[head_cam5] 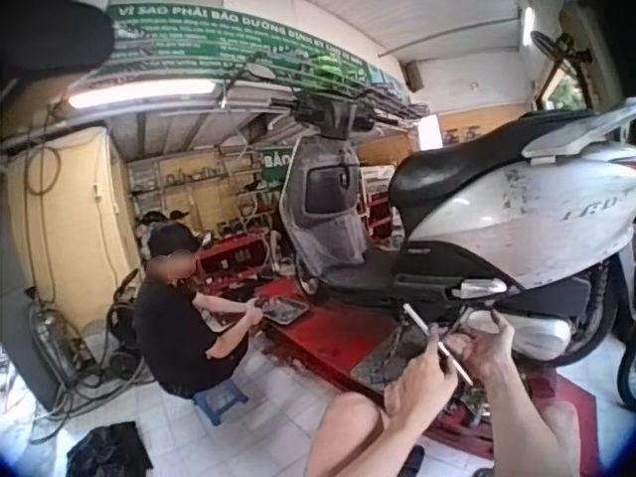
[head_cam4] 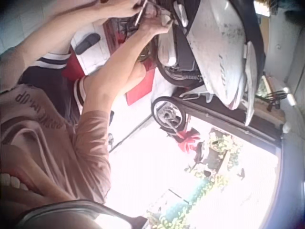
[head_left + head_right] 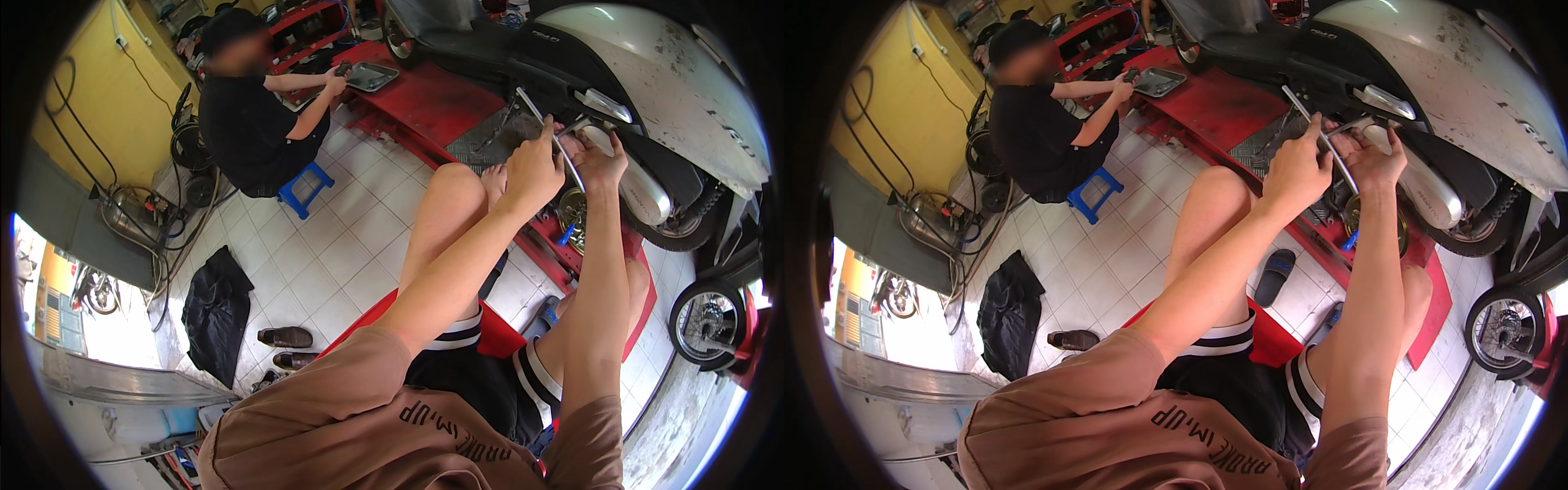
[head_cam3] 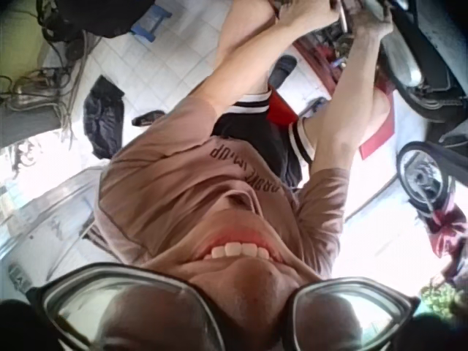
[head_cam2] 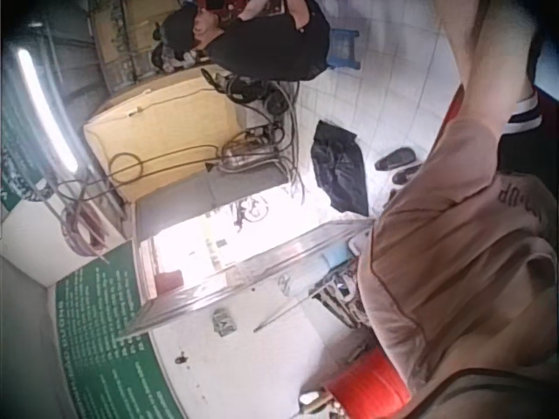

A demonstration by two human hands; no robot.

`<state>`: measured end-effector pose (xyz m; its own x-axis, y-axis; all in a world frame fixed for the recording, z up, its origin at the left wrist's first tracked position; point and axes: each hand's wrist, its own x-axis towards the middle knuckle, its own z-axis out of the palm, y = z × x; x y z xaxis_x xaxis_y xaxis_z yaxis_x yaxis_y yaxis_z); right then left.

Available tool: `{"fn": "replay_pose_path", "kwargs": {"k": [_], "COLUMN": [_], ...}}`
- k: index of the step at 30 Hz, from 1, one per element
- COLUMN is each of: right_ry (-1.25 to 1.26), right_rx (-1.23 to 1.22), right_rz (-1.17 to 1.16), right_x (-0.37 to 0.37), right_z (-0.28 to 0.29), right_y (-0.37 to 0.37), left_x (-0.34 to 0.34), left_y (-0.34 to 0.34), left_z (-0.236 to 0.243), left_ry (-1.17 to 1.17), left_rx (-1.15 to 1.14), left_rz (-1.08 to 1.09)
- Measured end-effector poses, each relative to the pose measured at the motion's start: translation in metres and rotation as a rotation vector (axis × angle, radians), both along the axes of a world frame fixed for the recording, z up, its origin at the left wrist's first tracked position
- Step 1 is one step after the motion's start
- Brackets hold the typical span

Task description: The person sits on a red stool in a workshop and uses a T-handle wrench to tighten or loosen bolts on the engine area of a white scooter. The person adjusts their grip and position multiple times while working on the same section of the vehicle.

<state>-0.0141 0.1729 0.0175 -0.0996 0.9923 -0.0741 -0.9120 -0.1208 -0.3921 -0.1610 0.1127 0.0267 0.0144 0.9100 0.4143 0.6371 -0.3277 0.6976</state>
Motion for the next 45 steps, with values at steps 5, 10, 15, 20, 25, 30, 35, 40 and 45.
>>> {"fn": "replay_pose_path", "kwargs": {"k": [5, 10, 15, 20, 25, 30, 35, 40, 45], "right_ry": [-0.025, -0.07, -0.158, -0.229, -0.247, -0.228, -0.331, -0.293, -0.278], "right_rx": [0.001, -0.039, -0.027, 0.016, 0.082, 0.033, -0.035, 0.039, 0.115], "right_rz": [0.045, 0.015, 0.084, 0.239, 0.325, 0.26, 0.181, 0.318, 0.342], "right_x": [0.0, -0.006, 0.011, 0.013, 0.017, 0.015, 0.009, 0.005, 0.019], "right_z": [-0.004, 0.005, 0.006, 0.007, 0.004, -0.007, -0.009, -0.007, -0.015], "right_y": [0.003, -0.005, 0.001, 0.004, 0.01, 0.007, 0.008, 0.004, 0.011], "left_x": [-0.009, -0.002, 0.004, 0.006, 0.005, 0.006, 0.007, 0.006, 0.008], "left_y": [-0.002, 0.012, 0.02, 0.026, 0.031, 0.024, 0.021, 0.021, 0.024], "left_z": [0.005, -0.012, -0.024, -0.034, -0.042, -0.038, -0.035, -0.032, -0.027], "left_ry": [-0.028, -0.171, -0.171, -0.031, -0.09, -0.049, -0.161, -0.323, -0.426], "left_rx": [0.016, 0.158, 0.212, 0.112, 0.117, 0.076, 0.026, -0.08, -0.193], "left_rz": [0.074, 0.134, 0.131, 0.192, 0.191, 0.163, 0.151, 0.147, 0.13]}}
